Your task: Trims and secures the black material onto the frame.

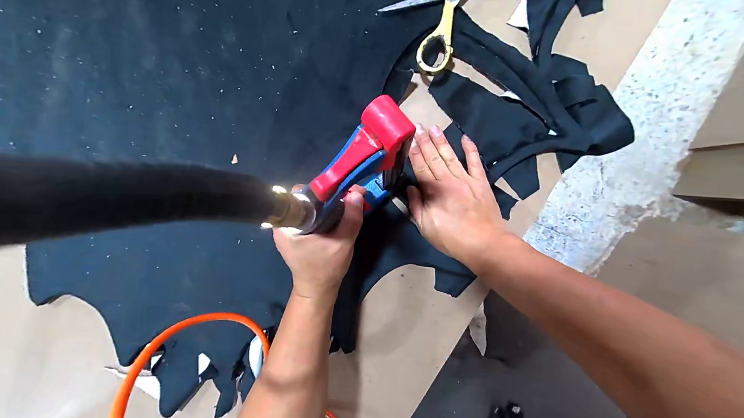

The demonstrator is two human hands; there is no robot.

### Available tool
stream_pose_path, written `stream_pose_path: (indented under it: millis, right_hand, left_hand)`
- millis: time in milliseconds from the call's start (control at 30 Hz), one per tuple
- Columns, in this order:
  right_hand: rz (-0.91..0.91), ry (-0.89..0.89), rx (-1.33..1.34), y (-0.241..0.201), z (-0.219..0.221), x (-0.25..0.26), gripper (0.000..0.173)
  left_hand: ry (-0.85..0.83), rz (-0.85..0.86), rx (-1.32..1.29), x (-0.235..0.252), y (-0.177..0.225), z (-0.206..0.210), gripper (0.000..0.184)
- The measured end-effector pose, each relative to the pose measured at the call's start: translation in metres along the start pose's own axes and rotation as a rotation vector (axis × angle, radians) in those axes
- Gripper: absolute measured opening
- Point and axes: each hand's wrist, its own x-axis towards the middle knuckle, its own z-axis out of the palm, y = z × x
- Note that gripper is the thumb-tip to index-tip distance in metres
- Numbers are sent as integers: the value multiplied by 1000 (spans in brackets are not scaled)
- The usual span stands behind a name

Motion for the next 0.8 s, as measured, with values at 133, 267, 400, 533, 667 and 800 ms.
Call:
stream_pose_path:
  millis: [133,267,400,533,667,800]
  right_hand:
    - [-13,-21,15,1,-6,-20,64]
    - [68,-25,-30,-4,4,-60,64]
    - [75,-43,-47,-4,1,-56,63]
    - [81,-44,-29,-2,3,-55,63]
    - [24,-44,-13,2,2,-57,66]
    - [-59,-52,9,9,2,-61,77]
  left_hand:
    - [-54,-9,6,-6,6,-6,23]
    - [-65,8,1,-16,4,-7,21]
    - [-79,12,-13,-18,4,-4,22]
    - [-81,6,52,-13,0,-2,27]
    - [-145,15,40,-12,2,-12,26]
    - [-154,24,43,-21,2,-16,26]
